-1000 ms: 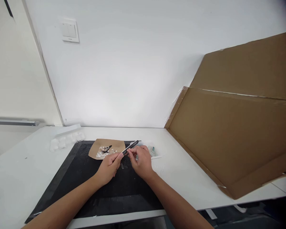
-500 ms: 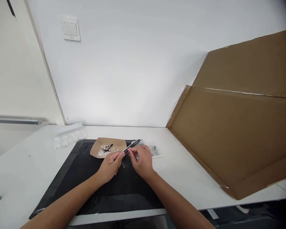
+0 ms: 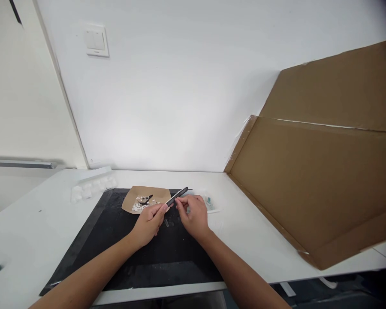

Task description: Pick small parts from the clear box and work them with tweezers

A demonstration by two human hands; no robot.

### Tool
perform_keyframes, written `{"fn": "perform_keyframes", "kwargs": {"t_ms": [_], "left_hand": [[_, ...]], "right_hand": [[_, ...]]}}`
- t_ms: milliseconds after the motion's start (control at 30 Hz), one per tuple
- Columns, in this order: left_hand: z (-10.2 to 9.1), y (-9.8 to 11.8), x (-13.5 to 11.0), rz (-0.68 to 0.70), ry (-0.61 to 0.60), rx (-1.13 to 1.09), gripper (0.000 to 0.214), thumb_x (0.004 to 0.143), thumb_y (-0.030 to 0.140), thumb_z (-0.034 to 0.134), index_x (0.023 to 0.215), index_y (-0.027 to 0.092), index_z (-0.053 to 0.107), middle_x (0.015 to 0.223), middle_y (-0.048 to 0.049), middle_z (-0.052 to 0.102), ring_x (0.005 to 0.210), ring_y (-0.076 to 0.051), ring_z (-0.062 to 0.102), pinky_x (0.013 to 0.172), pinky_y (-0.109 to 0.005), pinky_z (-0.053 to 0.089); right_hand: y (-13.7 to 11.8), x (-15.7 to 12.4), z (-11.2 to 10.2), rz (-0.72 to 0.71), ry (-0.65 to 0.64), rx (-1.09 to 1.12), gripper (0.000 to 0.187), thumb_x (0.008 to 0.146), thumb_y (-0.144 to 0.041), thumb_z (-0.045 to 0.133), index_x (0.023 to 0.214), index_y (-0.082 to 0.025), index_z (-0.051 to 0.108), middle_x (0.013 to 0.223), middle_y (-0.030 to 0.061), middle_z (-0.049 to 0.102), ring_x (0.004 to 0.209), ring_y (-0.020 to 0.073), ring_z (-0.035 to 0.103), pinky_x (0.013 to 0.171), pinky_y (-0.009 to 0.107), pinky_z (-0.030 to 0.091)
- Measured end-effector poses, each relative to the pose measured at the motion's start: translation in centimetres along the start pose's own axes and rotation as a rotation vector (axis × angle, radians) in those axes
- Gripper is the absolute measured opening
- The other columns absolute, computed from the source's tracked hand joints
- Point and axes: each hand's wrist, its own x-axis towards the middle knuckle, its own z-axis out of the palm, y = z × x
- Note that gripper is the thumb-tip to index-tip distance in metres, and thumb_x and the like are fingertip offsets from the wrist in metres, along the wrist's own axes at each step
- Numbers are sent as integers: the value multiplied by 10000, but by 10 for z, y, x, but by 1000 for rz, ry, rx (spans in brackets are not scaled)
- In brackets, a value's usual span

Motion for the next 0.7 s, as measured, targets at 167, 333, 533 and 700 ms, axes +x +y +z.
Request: {"fn": "perform_keyframes", "kwargs": {"t_ms": [167, 333, 533, 700], "left_hand": [[0, -1, -1, -14, -23, 7, 509, 1003, 622, 476, 1058, 154, 667, 527, 97, 368, 363, -77, 349, 364, -195, 329], [0, 0, -1, 5, -16, 7, 500, 994, 633, 487, 806, 181, 584, 526, 90, 382, 364, -74, 361, 361, -196, 328], [0, 0, 0, -11, -16, 4, 507, 995, 629, 486, 1000, 162, 682, 522, 94, 377, 363, -80, 353, 365, -201, 332], [1, -2, -1, -20, -26, 6, 521, 1002, 623, 476, 1081, 154, 690, 520, 95, 375, 365, -82, 354, 362, -195, 330]], "right_hand": [[9, 3, -4, 71, 86, -13, 141, 1019, -327, 587, 939, -234, 655, 732, -18, 735, 634, 168, 665, 856, 383, 447], [-3, -2, 1, -35, -32, 10, 159, 1012, -313, 602, 883, -239, 655, 699, -21, 714, 619, 163, 646, 821, 365, 445], [5, 3, -4, 78, 62, 3, 151, 1017, -337, 598, 924, -235, 657, 746, -15, 738, 633, 170, 661, 860, 393, 443], [4, 2, -3, 61, 35, 31, 161, 1026, -344, 578, 931, -243, 658, 756, -9, 745, 641, 179, 663, 862, 400, 453]]}}
